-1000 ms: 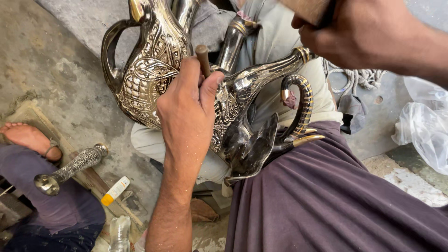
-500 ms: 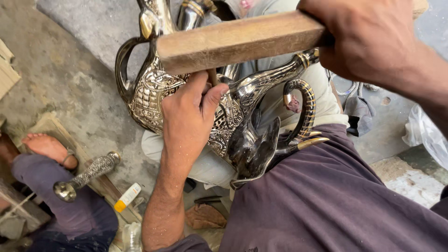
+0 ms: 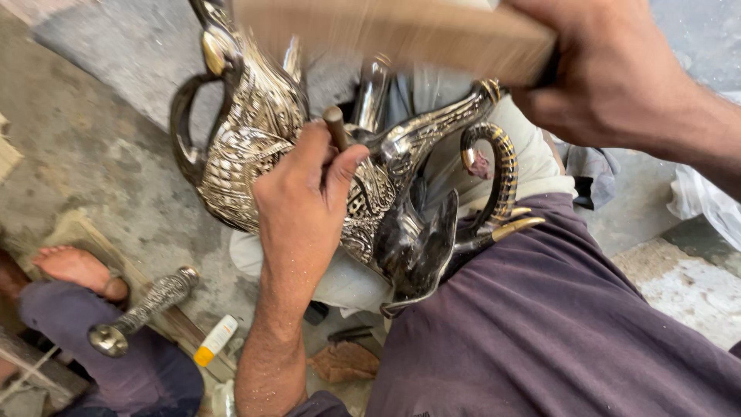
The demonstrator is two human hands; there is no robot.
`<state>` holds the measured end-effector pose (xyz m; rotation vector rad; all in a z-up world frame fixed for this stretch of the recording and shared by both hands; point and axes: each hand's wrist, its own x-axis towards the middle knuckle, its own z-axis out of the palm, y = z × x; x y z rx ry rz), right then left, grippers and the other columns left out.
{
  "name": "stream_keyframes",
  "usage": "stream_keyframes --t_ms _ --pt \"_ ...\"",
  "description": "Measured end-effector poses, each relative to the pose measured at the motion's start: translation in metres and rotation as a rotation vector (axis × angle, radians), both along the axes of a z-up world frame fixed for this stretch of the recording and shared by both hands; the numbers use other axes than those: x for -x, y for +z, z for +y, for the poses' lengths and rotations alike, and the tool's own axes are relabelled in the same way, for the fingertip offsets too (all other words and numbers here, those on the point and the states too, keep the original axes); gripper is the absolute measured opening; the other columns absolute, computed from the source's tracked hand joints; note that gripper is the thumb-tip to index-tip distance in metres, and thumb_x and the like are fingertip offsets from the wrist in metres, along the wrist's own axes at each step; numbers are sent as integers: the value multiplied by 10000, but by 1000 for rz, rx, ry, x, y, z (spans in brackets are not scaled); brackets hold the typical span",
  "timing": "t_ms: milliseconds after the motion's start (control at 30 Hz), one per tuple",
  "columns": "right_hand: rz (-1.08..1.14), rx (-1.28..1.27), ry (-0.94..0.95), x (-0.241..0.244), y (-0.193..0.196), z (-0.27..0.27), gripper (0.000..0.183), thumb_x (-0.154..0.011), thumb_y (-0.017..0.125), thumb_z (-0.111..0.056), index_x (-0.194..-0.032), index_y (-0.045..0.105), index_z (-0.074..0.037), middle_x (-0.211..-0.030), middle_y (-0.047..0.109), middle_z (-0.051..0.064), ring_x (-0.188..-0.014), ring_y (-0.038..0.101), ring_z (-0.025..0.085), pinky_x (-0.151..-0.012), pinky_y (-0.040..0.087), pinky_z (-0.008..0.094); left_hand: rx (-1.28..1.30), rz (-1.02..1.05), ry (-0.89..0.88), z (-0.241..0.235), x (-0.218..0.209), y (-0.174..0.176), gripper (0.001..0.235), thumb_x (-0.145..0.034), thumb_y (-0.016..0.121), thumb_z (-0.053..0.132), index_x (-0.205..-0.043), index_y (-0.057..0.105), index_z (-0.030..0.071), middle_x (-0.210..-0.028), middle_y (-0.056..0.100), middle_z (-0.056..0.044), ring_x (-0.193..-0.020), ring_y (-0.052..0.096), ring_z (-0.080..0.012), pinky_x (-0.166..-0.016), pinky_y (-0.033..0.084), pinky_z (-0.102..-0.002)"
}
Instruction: The person uses a small metal chisel and a wooden mallet to engrave intricate patterns onto a silver-colored metal vessel. They repeatedly tap the chisel into the surface to create detailed designs on the body and handle of the object.
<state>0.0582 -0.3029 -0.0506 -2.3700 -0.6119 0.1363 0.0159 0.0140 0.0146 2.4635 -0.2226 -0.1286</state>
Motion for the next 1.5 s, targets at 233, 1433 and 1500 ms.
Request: stream_keyframes --t_ms 233,1433,1500 --pt "395 281 -122 2 -7 8 140 -971 672 -109 -1060 694 -3 -680 638 133 -575 632 262 -542 520 418 -4 -38 -50 8 2 -16 374 -1082 651 386 -1203 591 37 -865 716 -84 -777 747 -243 -633 543 -378" --pt "18 221 -80 16 -1 20 303 -896 785 -60 -1178 708 15 -963 723 184 -773 701 272 -660 583 391 -68 -27 -137 -4 -2 -10 341 -992 769 269 -1184 589 52 -744 636 -102 -660 676 -283 -536 479 -438" --pt "283 54 -248 17 -1 20 259 -863 803 -114 -1056 673 0 -909 686 170 -762 688 272 -616 572 394 -79 -45 -167 -3 -3 -12 323 -1006 762 250 -1189 581 54 -766 643 -106 -687 682 -292 -553 488 -441"
